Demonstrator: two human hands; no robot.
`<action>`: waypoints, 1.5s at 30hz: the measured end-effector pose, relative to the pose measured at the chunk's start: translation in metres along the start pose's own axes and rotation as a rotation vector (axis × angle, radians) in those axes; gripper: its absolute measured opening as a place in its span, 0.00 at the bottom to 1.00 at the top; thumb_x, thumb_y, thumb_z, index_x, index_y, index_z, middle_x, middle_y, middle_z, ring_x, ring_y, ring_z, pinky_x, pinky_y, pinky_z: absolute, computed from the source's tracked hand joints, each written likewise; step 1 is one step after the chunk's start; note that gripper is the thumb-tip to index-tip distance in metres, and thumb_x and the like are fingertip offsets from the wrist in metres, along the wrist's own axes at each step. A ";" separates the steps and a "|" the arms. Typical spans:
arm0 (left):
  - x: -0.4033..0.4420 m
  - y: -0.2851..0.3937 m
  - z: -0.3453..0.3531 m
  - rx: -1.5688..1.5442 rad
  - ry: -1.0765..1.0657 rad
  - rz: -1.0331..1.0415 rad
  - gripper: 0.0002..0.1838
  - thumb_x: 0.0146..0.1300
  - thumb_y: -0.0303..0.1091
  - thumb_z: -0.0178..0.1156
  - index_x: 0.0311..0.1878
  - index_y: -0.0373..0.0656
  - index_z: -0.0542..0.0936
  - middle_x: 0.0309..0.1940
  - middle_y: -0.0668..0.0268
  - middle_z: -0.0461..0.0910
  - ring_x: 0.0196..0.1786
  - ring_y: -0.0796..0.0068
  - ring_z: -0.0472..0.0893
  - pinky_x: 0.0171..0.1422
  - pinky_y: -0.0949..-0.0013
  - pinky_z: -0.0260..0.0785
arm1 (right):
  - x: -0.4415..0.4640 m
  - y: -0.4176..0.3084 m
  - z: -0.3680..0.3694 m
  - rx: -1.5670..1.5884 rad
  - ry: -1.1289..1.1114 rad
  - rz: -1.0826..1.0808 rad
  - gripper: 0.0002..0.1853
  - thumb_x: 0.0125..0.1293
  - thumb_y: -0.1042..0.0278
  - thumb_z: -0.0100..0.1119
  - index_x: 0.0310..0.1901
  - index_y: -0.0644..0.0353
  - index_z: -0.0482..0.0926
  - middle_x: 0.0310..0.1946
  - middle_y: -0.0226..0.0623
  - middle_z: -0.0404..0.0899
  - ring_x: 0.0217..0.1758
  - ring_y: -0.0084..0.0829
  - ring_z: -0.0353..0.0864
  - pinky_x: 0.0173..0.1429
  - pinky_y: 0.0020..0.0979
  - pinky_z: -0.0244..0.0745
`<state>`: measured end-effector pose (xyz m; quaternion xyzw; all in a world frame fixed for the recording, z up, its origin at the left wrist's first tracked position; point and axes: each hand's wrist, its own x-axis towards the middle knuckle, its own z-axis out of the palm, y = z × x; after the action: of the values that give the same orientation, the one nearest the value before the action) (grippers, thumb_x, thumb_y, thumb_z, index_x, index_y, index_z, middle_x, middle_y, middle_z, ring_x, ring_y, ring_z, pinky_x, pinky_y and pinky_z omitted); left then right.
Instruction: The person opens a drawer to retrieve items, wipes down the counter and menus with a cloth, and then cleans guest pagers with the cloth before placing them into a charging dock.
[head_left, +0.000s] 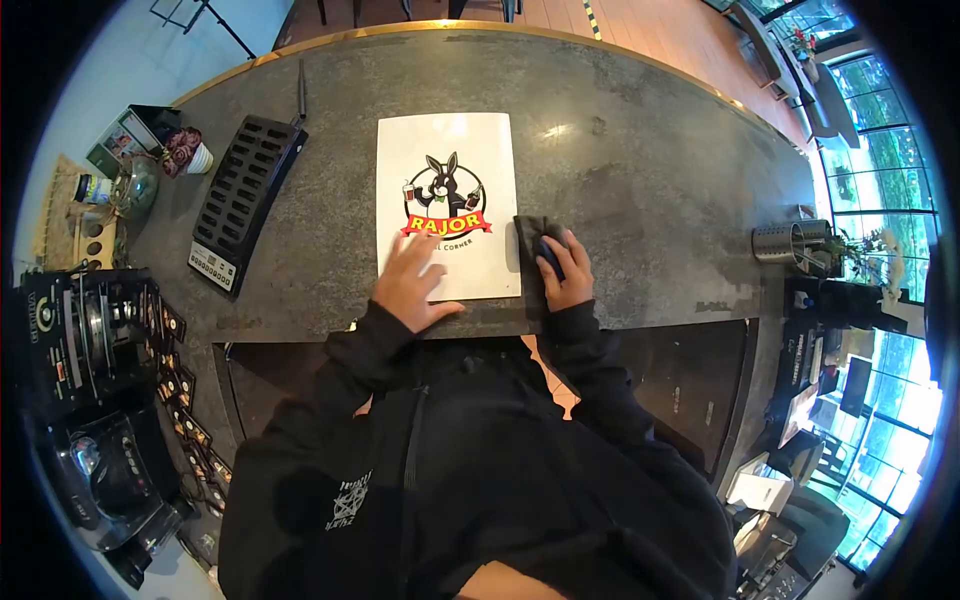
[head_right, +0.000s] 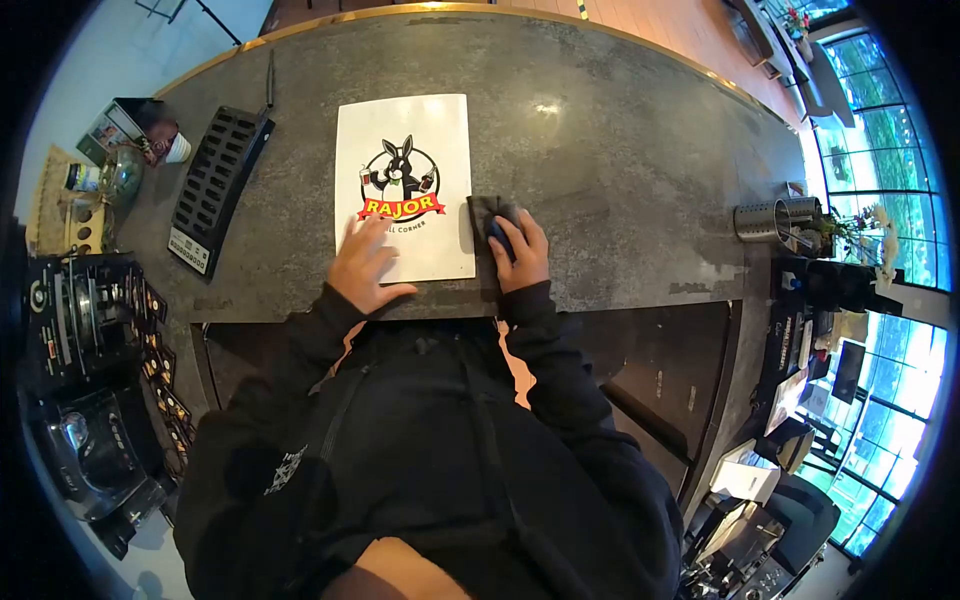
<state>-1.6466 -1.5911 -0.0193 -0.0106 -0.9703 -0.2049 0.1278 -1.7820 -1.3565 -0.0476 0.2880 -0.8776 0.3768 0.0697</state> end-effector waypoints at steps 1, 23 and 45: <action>0.010 0.006 0.006 -0.108 -0.002 0.056 0.28 0.40 0.51 0.72 0.40 0.40 0.77 0.58 0.53 0.68 0.65 0.51 0.63 0.71 0.49 0.48 | 0.002 -0.003 -0.002 0.004 0.002 -0.008 0.17 0.57 0.68 0.62 0.50 0.56 0.77 0.55 0.44 0.70 0.60 0.45 0.69 0.61 0.40 0.65; 0.055 0.046 -0.084 -0.819 1.242 -0.419 0.15 0.72 0.37 0.45 0.43 0.33 0.75 0.34 0.63 0.78 0.37 0.77 0.77 0.43 0.75 0.69 | 0.003 -0.008 -0.003 0.142 0.177 0.094 0.15 0.61 0.66 0.60 0.49 0.59 0.78 0.54 0.49 0.71 0.55 0.48 0.73 0.56 0.36 0.69; -0.068 -0.011 0.009 -0.262 0.545 -0.618 0.13 0.60 0.29 0.57 0.48 0.40 0.78 0.55 0.55 0.71 0.57 0.53 0.71 0.60 0.57 0.64 | 0.005 -0.055 0.022 0.141 -0.138 -0.342 0.22 0.48 0.75 0.66 0.48 0.57 0.79 0.53 0.45 0.72 0.55 0.46 0.72 0.58 0.40 0.67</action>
<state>-1.5840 -1.5951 -0.0490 0.3189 -0.8243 -0.3505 0.3097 -1.7536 -1.4048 -0.0269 0.4623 -0.7899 0.3995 0.0521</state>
